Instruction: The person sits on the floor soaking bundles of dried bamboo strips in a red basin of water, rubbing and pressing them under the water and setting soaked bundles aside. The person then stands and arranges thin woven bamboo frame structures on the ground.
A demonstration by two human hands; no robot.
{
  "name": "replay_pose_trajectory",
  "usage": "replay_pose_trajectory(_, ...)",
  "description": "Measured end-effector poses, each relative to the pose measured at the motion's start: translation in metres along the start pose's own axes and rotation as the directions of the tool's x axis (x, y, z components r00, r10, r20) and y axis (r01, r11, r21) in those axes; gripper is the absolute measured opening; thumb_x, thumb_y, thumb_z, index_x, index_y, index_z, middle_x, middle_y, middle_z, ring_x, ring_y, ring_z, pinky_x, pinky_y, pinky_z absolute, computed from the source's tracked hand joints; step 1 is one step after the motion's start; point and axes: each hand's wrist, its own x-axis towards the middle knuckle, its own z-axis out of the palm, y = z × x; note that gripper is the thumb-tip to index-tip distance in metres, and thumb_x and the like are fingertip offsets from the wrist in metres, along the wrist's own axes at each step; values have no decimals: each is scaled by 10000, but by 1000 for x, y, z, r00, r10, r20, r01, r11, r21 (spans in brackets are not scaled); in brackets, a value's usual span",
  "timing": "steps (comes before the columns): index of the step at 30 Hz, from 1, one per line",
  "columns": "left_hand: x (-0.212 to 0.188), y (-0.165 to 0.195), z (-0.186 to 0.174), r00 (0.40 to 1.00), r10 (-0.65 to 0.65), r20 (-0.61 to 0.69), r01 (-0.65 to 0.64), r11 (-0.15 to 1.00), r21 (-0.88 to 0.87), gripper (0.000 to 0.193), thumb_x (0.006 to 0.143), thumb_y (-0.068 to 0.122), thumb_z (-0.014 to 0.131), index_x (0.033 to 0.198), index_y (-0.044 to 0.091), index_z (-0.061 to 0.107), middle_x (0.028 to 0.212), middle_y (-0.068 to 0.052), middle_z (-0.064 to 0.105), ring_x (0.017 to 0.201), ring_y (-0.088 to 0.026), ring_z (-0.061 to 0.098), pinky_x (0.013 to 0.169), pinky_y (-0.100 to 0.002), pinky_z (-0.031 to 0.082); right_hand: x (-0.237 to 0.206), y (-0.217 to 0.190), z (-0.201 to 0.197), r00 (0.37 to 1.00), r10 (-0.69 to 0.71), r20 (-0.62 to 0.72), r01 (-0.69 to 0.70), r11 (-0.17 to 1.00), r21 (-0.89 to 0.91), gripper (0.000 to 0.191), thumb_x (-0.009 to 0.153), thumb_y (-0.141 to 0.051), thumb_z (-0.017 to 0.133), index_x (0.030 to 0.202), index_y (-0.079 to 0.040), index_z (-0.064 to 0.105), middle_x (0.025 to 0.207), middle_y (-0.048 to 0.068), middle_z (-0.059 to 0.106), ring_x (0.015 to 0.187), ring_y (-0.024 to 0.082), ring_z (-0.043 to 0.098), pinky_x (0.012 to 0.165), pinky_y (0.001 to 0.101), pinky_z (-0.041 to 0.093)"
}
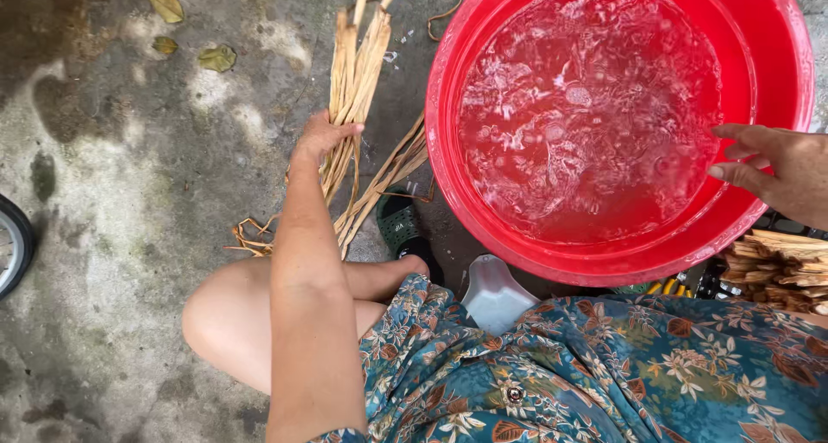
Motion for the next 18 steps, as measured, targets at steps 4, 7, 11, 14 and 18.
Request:
replay_pose_trajectory(4,-11,16,-23,997,-13,83,-17,935,353,487,759,420,874,1124,119,761,1065,-96,776,974,-245,727,908,-396,540,-9,-14,-8,998,-60,-27,58,995,-78,640,933,-385,651,1522,-150,562,1192,133,757,962,197,785,714,364,678)
replay_pose_trajectory(7,-13,27,-36,994,-18,106,-43,841,539,514,776,455,867,1133,100,764,1091,-134,757,1013,-297,715,936,-414,527,-16,-28,-18,990,-111,-84,98,983,-152,628,927,-435,640,1499,-182,580,1175,77,773,946,157,784,719,344,666)
replay_pose_trajectory(11,-17,47,-65,984,65,167,-152,796,585,480,798,429,821,1161,120,763,1110,-128,752,1029,-301,707,946,-414,521,-25,-50,-38,996,-64,-63,51,980,-190,628,930,-504,620,1508,-264,573,1133,16,805,908,140,786,761,336,663)
replay_pose_trajectory(14,-32,70,-81,977,73,201,-152,896,416,427,793,363,799,1132,105,767,1078,-103,776,1004,-265,711,933,-398,537,-27,-79,-60,997,-76,8,77,981,-180,653,922,-496,633,1530,-276,536,1252,107,740,907,229,786,898,437,633)
replay_pose_trajectory(18,-69,116,-97,966,132,222,-226,848,479,383,852,299,765,1171,89,733,1067,-80,771,988,-205,697,927,-380,530,-35,-141,-83,940,-295,-173,260,945,-196,764,933,-492,625,1612,-217,410,1508,154,543,1087,307,684,1065,475,515)
